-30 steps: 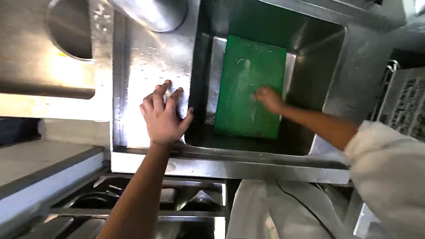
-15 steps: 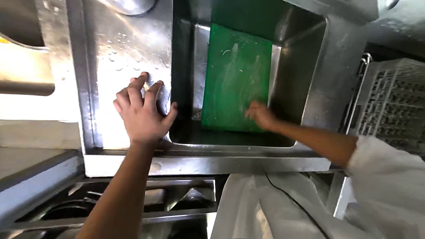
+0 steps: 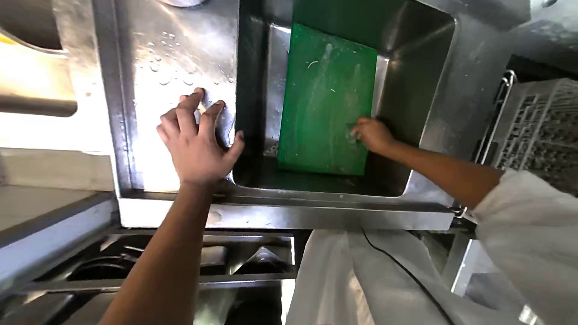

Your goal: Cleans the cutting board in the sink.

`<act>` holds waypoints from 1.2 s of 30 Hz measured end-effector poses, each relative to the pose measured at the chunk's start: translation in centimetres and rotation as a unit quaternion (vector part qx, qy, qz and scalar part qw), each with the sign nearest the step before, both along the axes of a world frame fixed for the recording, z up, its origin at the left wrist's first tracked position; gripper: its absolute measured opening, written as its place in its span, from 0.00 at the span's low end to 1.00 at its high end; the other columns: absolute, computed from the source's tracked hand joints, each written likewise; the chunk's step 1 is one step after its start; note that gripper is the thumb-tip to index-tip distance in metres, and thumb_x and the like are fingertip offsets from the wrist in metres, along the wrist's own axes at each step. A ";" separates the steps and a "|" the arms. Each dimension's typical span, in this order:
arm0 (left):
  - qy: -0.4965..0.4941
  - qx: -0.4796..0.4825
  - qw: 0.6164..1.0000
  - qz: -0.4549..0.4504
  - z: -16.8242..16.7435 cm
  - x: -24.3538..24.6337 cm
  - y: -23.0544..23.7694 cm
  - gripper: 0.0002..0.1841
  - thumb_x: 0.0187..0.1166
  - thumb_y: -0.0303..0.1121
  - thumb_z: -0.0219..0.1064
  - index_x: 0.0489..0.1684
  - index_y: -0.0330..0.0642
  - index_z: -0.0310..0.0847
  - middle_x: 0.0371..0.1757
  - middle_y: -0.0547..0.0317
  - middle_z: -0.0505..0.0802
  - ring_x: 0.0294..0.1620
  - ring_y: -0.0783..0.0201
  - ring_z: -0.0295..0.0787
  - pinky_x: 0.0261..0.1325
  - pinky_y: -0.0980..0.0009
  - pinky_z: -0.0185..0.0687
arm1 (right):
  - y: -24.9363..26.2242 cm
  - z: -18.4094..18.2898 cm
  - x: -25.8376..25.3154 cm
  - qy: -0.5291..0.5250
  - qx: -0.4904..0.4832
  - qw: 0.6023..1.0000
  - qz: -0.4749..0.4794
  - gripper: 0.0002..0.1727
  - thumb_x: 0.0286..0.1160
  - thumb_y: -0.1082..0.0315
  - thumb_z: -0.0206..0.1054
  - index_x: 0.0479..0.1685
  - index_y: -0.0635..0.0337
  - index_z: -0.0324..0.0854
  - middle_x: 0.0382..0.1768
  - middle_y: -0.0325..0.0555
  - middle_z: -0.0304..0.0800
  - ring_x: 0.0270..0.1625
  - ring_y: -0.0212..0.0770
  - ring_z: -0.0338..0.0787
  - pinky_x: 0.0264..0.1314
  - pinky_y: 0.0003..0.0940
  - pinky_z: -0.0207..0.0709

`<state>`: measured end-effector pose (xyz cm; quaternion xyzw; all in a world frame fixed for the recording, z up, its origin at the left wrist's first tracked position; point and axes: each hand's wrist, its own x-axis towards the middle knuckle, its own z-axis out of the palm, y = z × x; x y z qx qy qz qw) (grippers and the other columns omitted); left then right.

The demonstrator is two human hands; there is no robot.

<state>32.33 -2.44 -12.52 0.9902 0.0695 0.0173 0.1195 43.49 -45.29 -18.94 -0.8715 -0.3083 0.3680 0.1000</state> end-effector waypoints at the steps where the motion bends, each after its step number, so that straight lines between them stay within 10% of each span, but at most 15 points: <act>1: 0.001 0.001 1.000 0.003 0.0 -0.2 0.0 0.37 0.71 0.68 0.58 0.78 0.61 0.75 0.90 0.57 0.69 0.82 0.40 0.66 0.73 0.39 0.60 | 0.6 0.1 -0.2 -0.006 0.001 1.000 -0.019 0.14 0.70 0.79 0.71 0.49 0.53 0.93 0.56 0.54 0.89 0.60 0.56 0.89 0.63 0.56 0.85; 5: -0.005 0.003 1.000 -0.003 0.1 0.2 0.0 0.36 0.71 0.67 0.58 0.78 0.60 0.75 0.90 0.56 0.69 0.82 0.39 0.66 0.72 0.40 0.60 | -1.7 1.9 -7.0 0.097 0.024 0.994 0.049 0.10 0.71 0.76 0.73 0.46 0.52 0.94 0.52 0.50 0.89 0.55 0.50 0.90 0.60 0.51 0.87; 11: -0.005 0.001 1.000 -0.001 -0.1 -0.2 0.0 0.36 0.72 0.67 0.58 0.79 0.61 0.75 0.90 0.57 0.69 0.83 0.40 0.66 0.73 0.40 0.60 | 1.9 -2.6 7.6 -0.013 -0.018 0.994 -0.110 0.14 0.72 0.69 0.75 0.56 0.55 0.91 0.63 0.61 0.87 0.69 0.62 0.85 0.72 0.62 0.78; 17: 0.005 -0.013 1.000 0.013 0.4 0.1 -0.2 0.38 0.71 0.67 0.58 0.80 0.58 0.76 0.91 0.56 0.67 0.82 0.40 0.66 0.73 0.39 0.61 | 1.1 0.6 -6.3 0.046 0.107 0.993 0.002 0.13 0.79 0.71 0.69 0.56 0.48 0.93 0.55 0.47 0.87 0.57 0.46 0.90 0.63 0.45 0.87; 24: -0.010 -0.021 1.000 0.010 0.0 0.2 -0.1 0.38 0.70 0.67 0.58 0.78 0.55 0.78 0.90 0.52 0.69 0.83 0.37 0.64 0.75 0.37 0.58 | 4.5 -7.6 17.4 -0.161 -0.027 0.961 -0.222 0.16 0.81 0.65 0.68 0.65 0.53 0.89 0.67 0.58 0.86 0.69 0.60 0.87 0.71 0.58 0.81; 31: -0.012 -0.017 1.000 0.010 0.1 0.2 0.1 0.38 0.70 0.67 0.57 0.78 0.56 0.78 0.89 0.55 0.71 0.83 0.41 0.67 0.73 0.39 0.62 | 1.7 0.3 -5.5 -0.072 0.054 0.993 -0.079 0.17 0.83 0.70 0.64 0.65 0.45 0.88 0.63 0.47 0.86 0.67 0.48 0.87 0.69 0.46 0.85; 36: -0.021 -0.003 1.000 0.014 0.0 0.4 0.1 0.37 0.71 0.67 0.57 0.76 0.57 0.80 0.88 0.54 0.72 0.82 0.40 0.68 0.73 0.40 0.62 | 2.3 -5.7 11.3 -0.139 -0.035 0.975 -0.172 0.19 0.75 0.77 0.65 0.61 0.52 0.90 0.63 0.58 0.87 0.67 0.59 0.86 0.69 0.58 0.82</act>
